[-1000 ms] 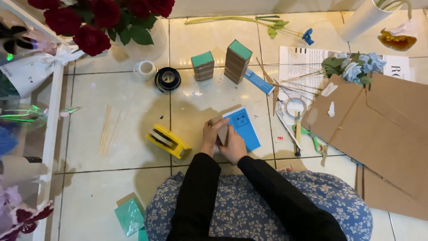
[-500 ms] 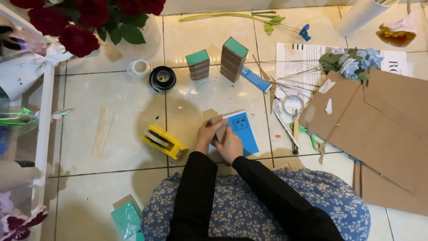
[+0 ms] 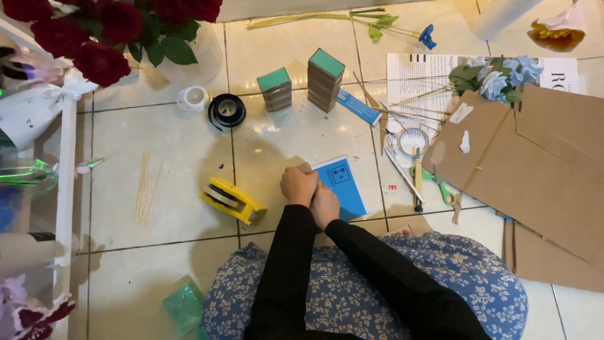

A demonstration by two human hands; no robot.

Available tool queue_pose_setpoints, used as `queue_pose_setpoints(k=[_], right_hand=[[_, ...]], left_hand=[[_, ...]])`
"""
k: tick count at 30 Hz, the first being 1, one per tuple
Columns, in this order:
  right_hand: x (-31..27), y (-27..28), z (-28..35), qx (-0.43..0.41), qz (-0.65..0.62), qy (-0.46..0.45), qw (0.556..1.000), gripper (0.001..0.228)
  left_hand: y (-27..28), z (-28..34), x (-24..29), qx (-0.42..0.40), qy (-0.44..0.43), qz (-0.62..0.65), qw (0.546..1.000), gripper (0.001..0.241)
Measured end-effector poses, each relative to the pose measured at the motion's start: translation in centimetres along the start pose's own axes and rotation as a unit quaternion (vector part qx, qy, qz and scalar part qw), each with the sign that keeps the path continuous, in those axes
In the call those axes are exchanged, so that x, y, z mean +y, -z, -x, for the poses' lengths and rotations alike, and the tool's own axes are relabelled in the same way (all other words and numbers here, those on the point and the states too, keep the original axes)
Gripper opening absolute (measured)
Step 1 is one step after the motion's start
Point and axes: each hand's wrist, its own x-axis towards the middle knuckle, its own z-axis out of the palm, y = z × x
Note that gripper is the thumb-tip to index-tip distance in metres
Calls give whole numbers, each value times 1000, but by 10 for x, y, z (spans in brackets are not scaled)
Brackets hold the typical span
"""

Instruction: Wrapping green floral foam blocks with cardboard and blue paper, then cutting the paper to size.

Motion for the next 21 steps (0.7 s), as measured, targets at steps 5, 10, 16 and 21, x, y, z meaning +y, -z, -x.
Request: queue_pose_setpoints(k=[5,10,16,21], right_hand=[[16,10,-14,-71,2,22,997,64],[29,112,-17,-207,-75,43,974,63],[133,186,-48,83,-256,-145,952,43],[279,170,-98,236,-173,-212,932,24]], left_hand=[[-2,6,9,33,7,-8,999,44],[-14,-5,-4,41,5,-28,999,48],[-13,-3,1,25,-7,-67,997,51],[-22,-7,-2,30,-18,-78,996,58]])
